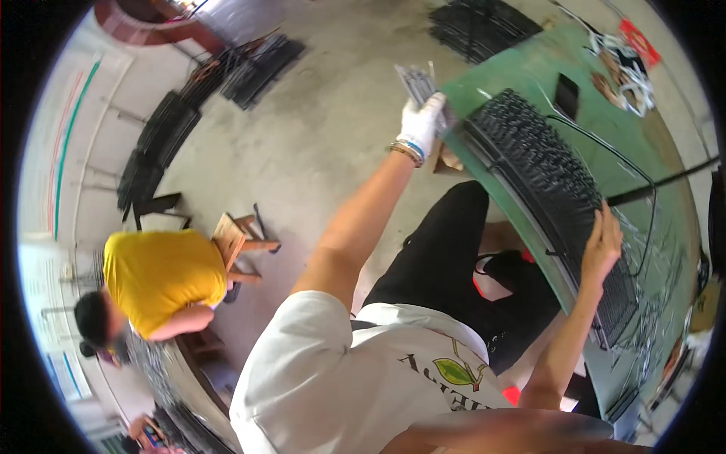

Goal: Manually inserting thin metal rods into a perforated metal base plate on a workbench.

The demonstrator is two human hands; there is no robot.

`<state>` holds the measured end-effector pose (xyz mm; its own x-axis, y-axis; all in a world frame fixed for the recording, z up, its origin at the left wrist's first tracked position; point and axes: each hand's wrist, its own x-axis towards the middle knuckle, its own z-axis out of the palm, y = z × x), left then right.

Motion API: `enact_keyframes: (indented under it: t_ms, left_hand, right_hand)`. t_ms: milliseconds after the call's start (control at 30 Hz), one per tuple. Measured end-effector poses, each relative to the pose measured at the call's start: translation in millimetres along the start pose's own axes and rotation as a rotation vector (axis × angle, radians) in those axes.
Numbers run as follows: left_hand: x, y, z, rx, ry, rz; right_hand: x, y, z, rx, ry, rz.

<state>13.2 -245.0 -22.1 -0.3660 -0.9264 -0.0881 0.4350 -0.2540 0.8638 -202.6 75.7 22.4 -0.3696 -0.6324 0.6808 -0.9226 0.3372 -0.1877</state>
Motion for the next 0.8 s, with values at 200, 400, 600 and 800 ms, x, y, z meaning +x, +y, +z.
enact_keyframes:
  t_ms: [200,400,600,800]
  left_hand:
    - [-58.2,32.5,2.3,-0.202,-0.272,-0.254]
    - [-122.6,65.5,7.2,0.02,-0.276,-0.324]
    - [-167.1,36.6,27.1,-0.045,-0.379,-0.485]
    - [-198.7,18.9,39.1,-0.004,-0.43,-0.573]
  right_hand:
    - [-0.4,4.3,-8.9,0.045,0.018,0.002]
    - [11.8,-12.2,0.3,0.094,0.026,0.078]
    - [8.7,4.6,-5.7,0.33,0.0,0.05]
    - [-2.3,9.3,-10.8,0.214,0.025,0.057]
